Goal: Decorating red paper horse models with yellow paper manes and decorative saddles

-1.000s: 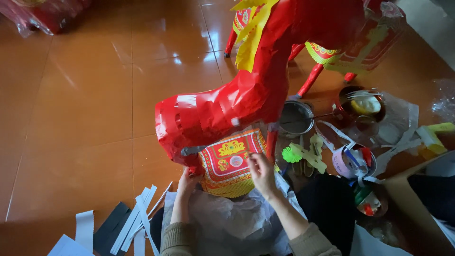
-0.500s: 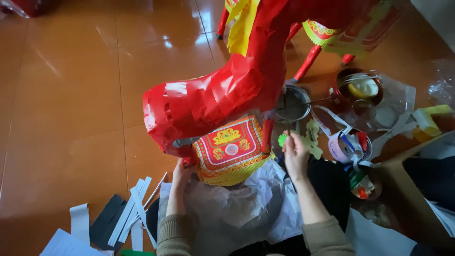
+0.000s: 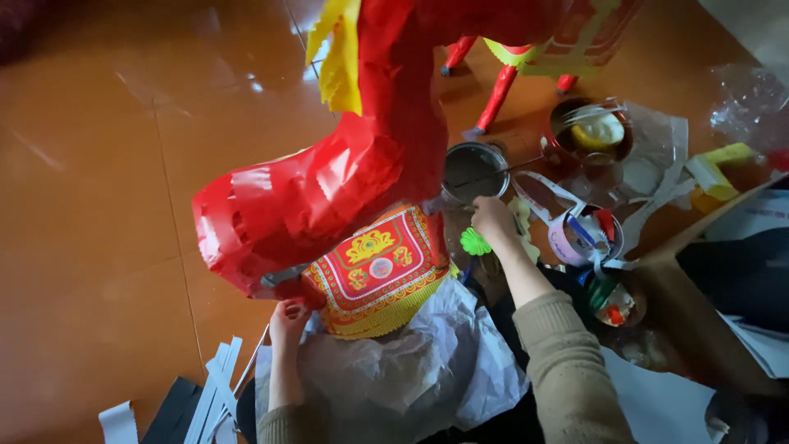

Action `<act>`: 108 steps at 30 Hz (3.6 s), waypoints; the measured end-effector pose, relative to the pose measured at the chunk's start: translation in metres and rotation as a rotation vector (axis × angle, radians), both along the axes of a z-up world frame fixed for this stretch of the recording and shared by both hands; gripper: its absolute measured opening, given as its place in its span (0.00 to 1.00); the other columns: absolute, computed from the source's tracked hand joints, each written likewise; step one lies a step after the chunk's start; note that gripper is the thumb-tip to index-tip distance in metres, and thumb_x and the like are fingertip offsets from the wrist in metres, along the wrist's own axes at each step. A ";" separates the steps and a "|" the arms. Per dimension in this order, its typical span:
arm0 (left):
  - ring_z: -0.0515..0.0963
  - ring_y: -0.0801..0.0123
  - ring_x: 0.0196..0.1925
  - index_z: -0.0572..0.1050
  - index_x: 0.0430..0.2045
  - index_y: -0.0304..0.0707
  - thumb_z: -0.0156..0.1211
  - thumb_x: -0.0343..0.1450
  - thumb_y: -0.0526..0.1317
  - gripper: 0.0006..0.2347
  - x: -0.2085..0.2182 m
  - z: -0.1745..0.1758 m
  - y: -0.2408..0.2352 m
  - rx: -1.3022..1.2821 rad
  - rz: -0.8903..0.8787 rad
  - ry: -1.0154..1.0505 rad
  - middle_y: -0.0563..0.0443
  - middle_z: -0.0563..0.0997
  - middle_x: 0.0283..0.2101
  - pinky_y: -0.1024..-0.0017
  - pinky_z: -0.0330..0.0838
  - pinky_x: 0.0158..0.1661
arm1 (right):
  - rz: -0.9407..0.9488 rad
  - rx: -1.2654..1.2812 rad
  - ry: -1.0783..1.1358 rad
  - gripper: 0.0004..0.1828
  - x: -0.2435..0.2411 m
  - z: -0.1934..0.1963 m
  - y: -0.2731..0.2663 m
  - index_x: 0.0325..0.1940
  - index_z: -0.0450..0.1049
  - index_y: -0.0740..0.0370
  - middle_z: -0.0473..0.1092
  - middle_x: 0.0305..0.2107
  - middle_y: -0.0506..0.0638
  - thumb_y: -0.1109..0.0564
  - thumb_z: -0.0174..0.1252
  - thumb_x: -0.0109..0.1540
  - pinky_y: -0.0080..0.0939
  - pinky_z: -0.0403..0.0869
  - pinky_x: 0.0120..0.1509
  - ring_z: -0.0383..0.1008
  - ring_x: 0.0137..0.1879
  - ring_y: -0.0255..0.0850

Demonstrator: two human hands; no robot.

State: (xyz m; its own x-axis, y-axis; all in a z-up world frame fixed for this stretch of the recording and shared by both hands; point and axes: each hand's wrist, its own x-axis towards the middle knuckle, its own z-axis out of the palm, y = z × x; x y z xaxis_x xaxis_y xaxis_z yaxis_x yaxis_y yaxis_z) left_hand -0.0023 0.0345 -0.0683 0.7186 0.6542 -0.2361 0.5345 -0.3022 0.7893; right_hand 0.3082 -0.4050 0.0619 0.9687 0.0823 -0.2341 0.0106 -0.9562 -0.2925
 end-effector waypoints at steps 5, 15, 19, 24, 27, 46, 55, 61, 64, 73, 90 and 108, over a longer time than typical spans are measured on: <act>0.83 0.68 0.32 0.82 0.27 0.58 0.71 0.58 0.51 0.09 -0.007 0.017 0.001 0.124 -0.068 0.152 0.57 0.82 0.23 0.67 0.76 0.40 | -0.206 0.435 0.001 0.16 -0.044 -0.004 -0.002 0.50 0.76 0.53 0.74 0.33 0.53 0.55 0.49 0.61 0.43 0.73 0.37 0.73 0.33 0.43; 0.79 0.38 0.39 0.79 0.26 0.34 0.56 0.67 0.48 0.14 -0.005 0.165 -0.110 0.106 -0.666 0.117 0.36 0.81 0.28 0.44 0.68 0.38 | -0.175 1.488 0.237 0.09 -0.180 0.113 -0.088 0.47 0.70 0.65 0.71 0.27 0.59 0.66 0.48 0.64 0.25 0.63 0.17 0.72 0.24 0.41; 0.75 0.36 0.52 0.72 0.54 0.45 0.60 0.67 0.45 0.20 0.015 0.081 -0.141 0.142 -0.824 -0.011 0.35 0.79 0.47 0.46 0.71 0.48 | -0.054 1.268 0.388 0.12 -0.221 0.125 -0.068 0.48 0.71 0.69 0.72 0.26 0.57 0.64 0.47 0.64 0.23 0.60 0.16 0.71 0.22 0.38; 0.46 0.39 0.73 0.59 0.65 0.59 0.60 0.66 0.56 0.31 0.007 0.051 -0.142 0.511 -0.881 0.360 0.42 0.50 0.72 0.37 0.49 0.63 | 0.324 0.487 0.334 0.22 -0.217 0.063 0.014 0.60 0.72 0.48 0.76 0.27 0.58 0.62 0.51 0.62 0.47 0.74 0.33 0.77 0.33 0.51; 0.47 0.39 0.72 0.59 0.64 0.61 0.65 0.62 0.55 0.33 0.005 0.036 -0.135 0.553 -0.884 0.371 0.43 0.49 0.73 0.35 0.52 0.61 | 0.541 0.091 0.035 0.22 -0.182 0.004 0.067 0.60 0.70 0.40 0.75 0.39 0.54 0.59 0.46 0.64 0.46 0.77 0.45 0.77 0.46 0.50; 0.49 0.27 0.69 0.66 0.58 0.67 0.61 0.64 0.55 0.25 0.008 0.017 -0.140 0.560 -0.785 0.507 0.47 0.54 0.72 0.27 0.59 0.50 | 0.543 -0.139 0.185 0.23 -0.180 0.013 0.093 0.62 0.68 0.38 0.72 0.39 0.52 0.57 0.44 0.65 0.54 0.77 0.51 0.75 0.49 0.53; 0.48 0.29 0.70 0.66 0.58 0.68 0.57 0.67 0.57 0.23 0.012 0.030 -0.134 0.515 -0.840 0.553 0.53 0.52 0.72 0.29 0.61 0.50 | 0.325 0.035 0.317 0.34 -0.160 -0.023 0.127 0.72 0.55 0.48 0.67 0.54 0.62 0.61 0.49 0.61 0.66 0.70 0.60 0.68 0.61 0.61; 0.47 0.27 0.69 0.65 0.60 0.67 0.59 0.66 0.56 0.25 0.015 0.038 -0.137 0.471 -0.841 0.587 0.49 0.51 0.72 0.28 0.60 0.51 | 0.485 -0.228 0.388 0.28 -0.221 0.041 0.061 0.66 0.65 0.46 0.75 0.40 0.59 0.61 0.44 0.61 0.59 0.77 0.50 0.77 0.47 0.58; 0.46 0.28 0.70 0.64 0.60 0.66 0.57 0.67 0.57 0.25 0.014 0.041 -0.136 0.479 -0.846 0.586 0.50 0.50 0.73 0.30 0.60 0.52 | 0.430 -0.252 0.375 0.26 -0.188 0.040 0.089 0.65 0.65 0.51 0.72 0.44 0.64 0.61 0.45 0.62 0.61 0.76 0.52 0.76 0.49 0.59; 0.51 0.33 0.70 0.67 0.57 0.71 0.58 0.67 0.57 0.22 0.012 0.045 -0.130 0.530 -0.839 0.560 0.54 0.53 0.72 0.33 0.63 0.51 | 0.056 0.210 0.495 0.34 -0.170 0.070 0.162 0.62 0.66 0.63 0.70 0.51 0.69 0.38 0.27 0.69 0.63 0.59 0.69 0.67 0.62 0.62; 0.55 0.37 0.69 0.68 0.56 0.67 0.58 0.68 0.52 0.20 0.018 0.078 -0.129 0.479 -0.852 0.532 0.52 0.57 0.70 0.40 0.66 0.53 | 0.489 0.044 0.212 0.22 -0.142 0.016 0.162 0.61 0.62 0.58 0.73 0.40 0.64 0.64 0.37 0.64 0.61 0.74 0.55 0.75 0.52 0.60; 0.81 0.50 0.39 0.80 0.32 0.54 0.61 0.65 0.42 0.05 0.024 0.047 -0.132 0.287 -0.673 0.001 0.49 0.80 0.33 0.55 0.75 0.40 | -0.445 1.019 0.149 0.15 -0.146 0.032 -0.074 0.55 0.74 0.57 0.69 0.21 0.51 0.60 0.52 0.64 0.22 0.64 0.16 0.64 0.19 0.29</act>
